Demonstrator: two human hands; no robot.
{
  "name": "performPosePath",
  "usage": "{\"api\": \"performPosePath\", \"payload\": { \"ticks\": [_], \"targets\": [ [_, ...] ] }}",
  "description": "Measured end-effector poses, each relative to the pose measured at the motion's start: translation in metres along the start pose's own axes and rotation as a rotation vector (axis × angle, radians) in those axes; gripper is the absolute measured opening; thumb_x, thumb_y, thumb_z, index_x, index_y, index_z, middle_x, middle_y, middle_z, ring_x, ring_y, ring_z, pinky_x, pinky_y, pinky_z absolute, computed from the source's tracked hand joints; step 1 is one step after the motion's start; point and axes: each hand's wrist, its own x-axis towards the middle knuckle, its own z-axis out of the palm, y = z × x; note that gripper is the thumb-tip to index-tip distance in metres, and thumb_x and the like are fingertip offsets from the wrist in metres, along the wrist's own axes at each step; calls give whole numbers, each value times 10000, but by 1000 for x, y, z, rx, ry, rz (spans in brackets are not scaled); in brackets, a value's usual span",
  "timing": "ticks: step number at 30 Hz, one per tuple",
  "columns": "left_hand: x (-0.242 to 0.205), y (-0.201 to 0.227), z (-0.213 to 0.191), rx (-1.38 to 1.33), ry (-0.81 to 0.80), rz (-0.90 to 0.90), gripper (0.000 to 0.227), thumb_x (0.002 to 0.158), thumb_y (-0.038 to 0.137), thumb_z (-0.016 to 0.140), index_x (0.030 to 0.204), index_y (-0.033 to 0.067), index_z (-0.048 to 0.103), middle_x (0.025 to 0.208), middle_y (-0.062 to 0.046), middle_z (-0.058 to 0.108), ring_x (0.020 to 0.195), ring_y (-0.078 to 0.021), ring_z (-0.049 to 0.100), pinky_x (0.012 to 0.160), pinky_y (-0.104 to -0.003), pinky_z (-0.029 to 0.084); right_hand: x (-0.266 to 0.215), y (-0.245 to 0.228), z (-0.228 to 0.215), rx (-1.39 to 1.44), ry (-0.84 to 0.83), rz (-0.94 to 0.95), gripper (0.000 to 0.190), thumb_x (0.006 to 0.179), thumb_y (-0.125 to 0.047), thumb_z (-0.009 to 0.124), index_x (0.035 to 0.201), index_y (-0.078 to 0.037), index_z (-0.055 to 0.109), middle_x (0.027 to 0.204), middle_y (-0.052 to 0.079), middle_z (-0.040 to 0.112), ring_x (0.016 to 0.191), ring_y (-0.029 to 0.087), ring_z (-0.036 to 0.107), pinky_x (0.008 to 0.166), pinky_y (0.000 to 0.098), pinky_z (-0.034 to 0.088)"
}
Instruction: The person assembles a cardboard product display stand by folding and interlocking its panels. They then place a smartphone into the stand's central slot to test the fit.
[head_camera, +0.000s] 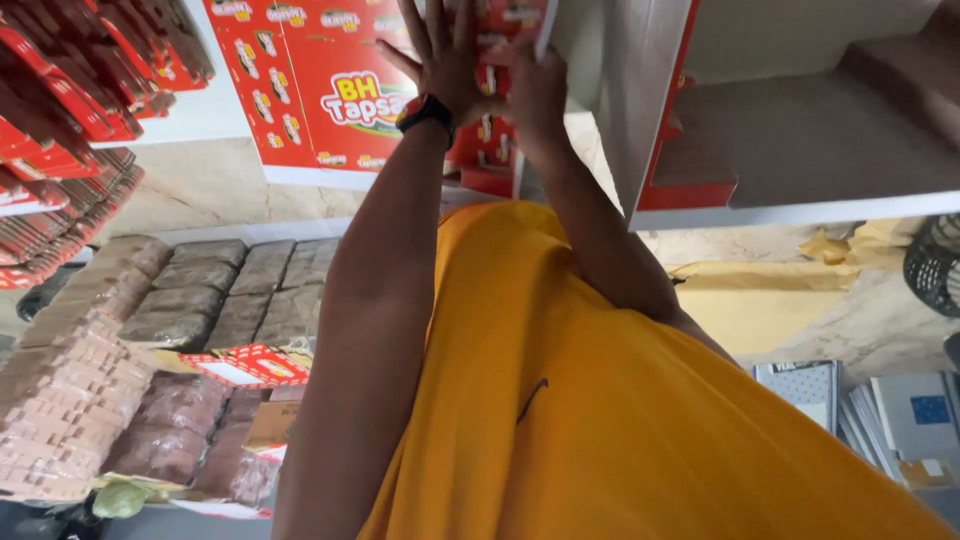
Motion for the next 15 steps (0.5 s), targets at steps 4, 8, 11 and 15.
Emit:
{"api": "performPosePath", "payload": {
  "ticks": [4, 8, 11, 15],
  "targets": [
    [0, 4, -2, 19, 22, -23, 1344, 752, 627, 910, 1712, 266, 41, 1701, -185, -138, 1467, -446, -269, 1086, -877, -52, -27, -25, -7, -134, -35, -67, 189, 921, -313, 496, 884, -149, 584, 725, 8, 573, 667, 159, 526, 596, 371, 432],
    [-9, 3, -3, 36, -84, -24, 1481, 641, 669, 988, 1672, 250, 11, 1728, -185, -72, 1446, -455, -270, 1032, -867, -122, -3, 6, -7, -172, 54, -3, 402, 922, -397, 502, 1122, -71, 625, 1076, 119, 785, 921, 285, 808, 695, 372, 647],
    [10, -5, 17, -63, 91, 25, 844, 1120, 468, 549, 1709, 292, -29, 1729, -114, -191, 1528, -430, -283, 1079, -856, -111, -20, -12, 2, -144, -3, -297, 493, 965, -199, 463, 1455, -149, 426, 1335, 125, 725, 1202, 333, 709, 1008, 395, 518],
    [7, 2, 4, -18, 41, 7, 1137, 881, 590, 829, 1693, 277, 97, 1699, -135, -150, 1467, -433, -299, 1083, -881, -49, 20, 22, 3, -274, 120, -363, 154, 917, -231, 519, 957, -112, 608, 822, 115, 740, 693, 287, 679, 634, 466, 493]
  ]
}}
